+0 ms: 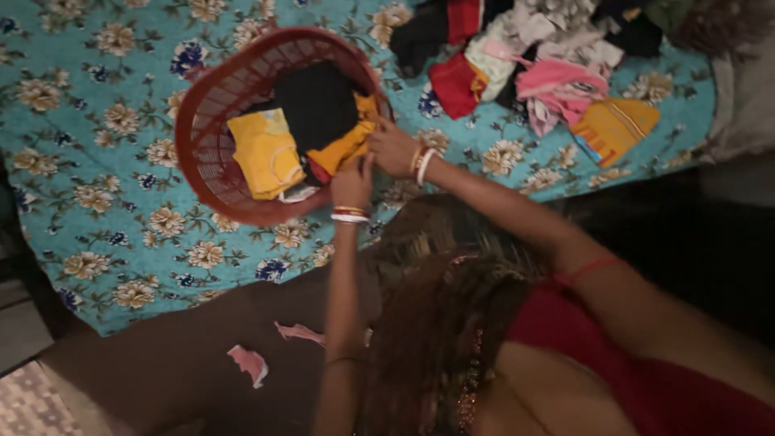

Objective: Sorting and folding various items of clothing into a red plastic basket.

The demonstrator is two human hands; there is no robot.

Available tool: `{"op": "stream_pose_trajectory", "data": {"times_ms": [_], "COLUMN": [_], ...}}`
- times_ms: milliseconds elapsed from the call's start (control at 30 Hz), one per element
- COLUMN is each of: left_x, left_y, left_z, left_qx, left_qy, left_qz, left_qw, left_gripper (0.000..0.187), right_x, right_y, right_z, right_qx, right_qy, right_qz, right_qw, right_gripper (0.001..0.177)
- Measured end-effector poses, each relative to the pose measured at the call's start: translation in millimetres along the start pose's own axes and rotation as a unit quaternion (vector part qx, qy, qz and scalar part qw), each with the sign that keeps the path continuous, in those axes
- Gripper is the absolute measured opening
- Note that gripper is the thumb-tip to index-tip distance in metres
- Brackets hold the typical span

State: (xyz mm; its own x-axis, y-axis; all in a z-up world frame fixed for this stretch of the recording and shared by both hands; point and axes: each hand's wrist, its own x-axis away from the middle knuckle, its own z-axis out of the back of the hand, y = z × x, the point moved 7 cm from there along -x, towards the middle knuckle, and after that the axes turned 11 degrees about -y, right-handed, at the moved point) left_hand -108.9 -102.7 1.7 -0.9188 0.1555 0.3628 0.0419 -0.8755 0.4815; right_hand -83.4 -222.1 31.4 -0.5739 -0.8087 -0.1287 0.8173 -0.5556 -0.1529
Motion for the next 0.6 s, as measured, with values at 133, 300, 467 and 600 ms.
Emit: {"op": "stream_pose_trajectory", "data": {"times_ms": [133,300,467,600], "left_x": [10,48,64,57], "left_y": [30,99,126,121], "left_z": [28,33,-12,-43], "left_qx": [0.047,0.101,0.179,0.316], "left_qy": [0.051,-0.016,0.036,0.018], "left_qz": [-0.078,-0.037,-0.131,-0.066], "left_qw": [0.995,0.994,0.974,0.946], "left_gripper": [0.052,0.045,0.038,0.034], "right_x": [14,65,122,133], "right_y": [2,9,14,11], "right_z": [8,55,33,46], "right_qx": [-0.010,-0.118,-0.009,-0.021], "right_qy": [0.005,0.005,-0.052,0.015], "right_qz": [-0.030,-0.037,-0.045,0.007], "right_qw": [1.000,0.992,0.998,1.000], "right_gripper": [0.014,0.021,0.022,0.038]}}
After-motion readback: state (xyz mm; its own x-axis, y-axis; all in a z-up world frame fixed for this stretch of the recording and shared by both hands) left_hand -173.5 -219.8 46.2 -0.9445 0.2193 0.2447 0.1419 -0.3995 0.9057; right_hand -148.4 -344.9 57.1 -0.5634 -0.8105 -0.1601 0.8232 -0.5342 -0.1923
